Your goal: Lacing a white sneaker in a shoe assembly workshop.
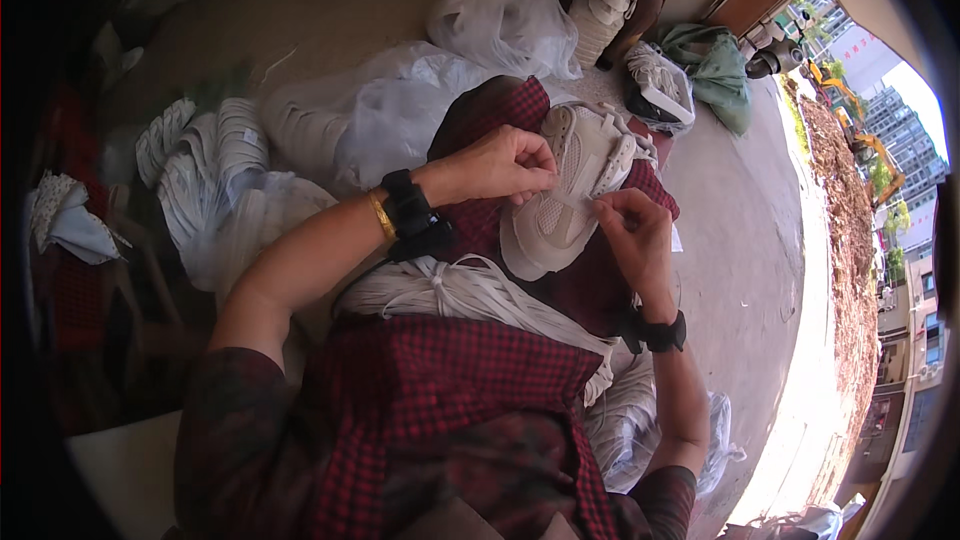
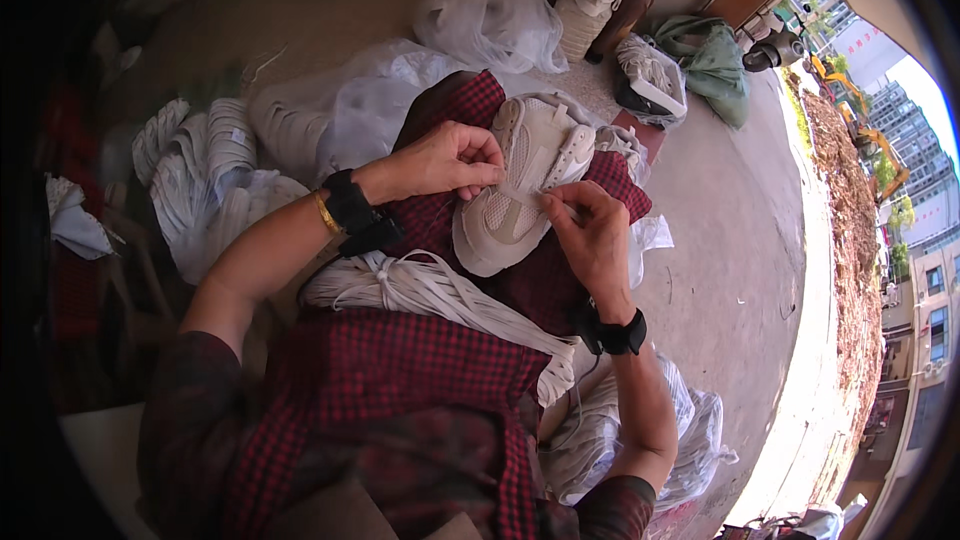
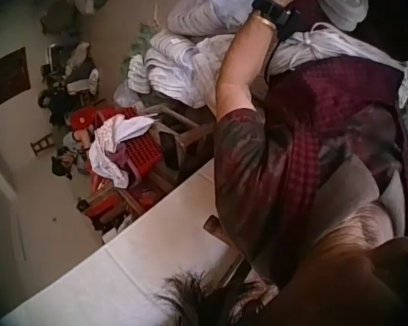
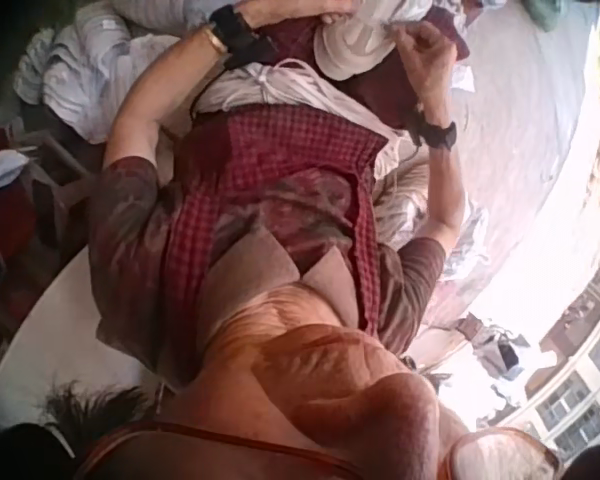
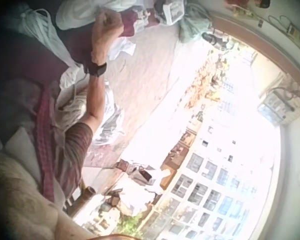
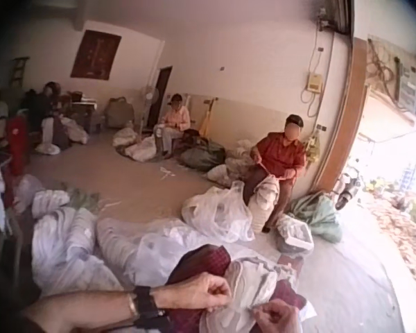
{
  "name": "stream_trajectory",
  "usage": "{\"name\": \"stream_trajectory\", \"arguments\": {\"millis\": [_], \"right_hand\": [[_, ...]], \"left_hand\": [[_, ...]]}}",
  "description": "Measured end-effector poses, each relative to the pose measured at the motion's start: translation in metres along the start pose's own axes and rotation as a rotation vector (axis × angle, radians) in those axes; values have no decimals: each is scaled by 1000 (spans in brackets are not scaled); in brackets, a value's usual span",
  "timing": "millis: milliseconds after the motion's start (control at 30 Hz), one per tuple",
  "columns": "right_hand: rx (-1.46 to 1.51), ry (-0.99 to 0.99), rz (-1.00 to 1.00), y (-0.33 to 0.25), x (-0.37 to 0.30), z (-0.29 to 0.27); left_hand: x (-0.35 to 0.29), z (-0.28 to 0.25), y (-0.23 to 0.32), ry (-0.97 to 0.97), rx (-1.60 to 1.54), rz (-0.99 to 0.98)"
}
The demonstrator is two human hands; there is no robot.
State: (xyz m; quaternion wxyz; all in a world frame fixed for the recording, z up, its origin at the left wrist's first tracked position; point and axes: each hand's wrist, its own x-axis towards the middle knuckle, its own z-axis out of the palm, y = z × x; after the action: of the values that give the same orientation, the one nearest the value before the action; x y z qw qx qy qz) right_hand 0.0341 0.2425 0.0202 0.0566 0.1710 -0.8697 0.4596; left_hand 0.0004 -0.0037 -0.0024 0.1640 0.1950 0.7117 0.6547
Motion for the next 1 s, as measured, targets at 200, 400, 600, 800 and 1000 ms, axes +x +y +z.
{"name": "stream_trajectory", "arguments": {"millis": [200,400,600,800,1000], "right_hand": [[-200,-54,6,-28,7,0],[-366,-107,-184,-32,13,-1],[-79,-231,-30,-13,20,-7],[-216,-108,-144,-14,12,2],[-475,-12,-143,-21,3,9]], "left_hand": [[-1,-1,-4,-18,-24,27],[3,0,-3,-11,3,21],[4,5,-5,19,50,48],[4,11,-10,81,149,113],[-1,16,-11,138,217,175]]}}
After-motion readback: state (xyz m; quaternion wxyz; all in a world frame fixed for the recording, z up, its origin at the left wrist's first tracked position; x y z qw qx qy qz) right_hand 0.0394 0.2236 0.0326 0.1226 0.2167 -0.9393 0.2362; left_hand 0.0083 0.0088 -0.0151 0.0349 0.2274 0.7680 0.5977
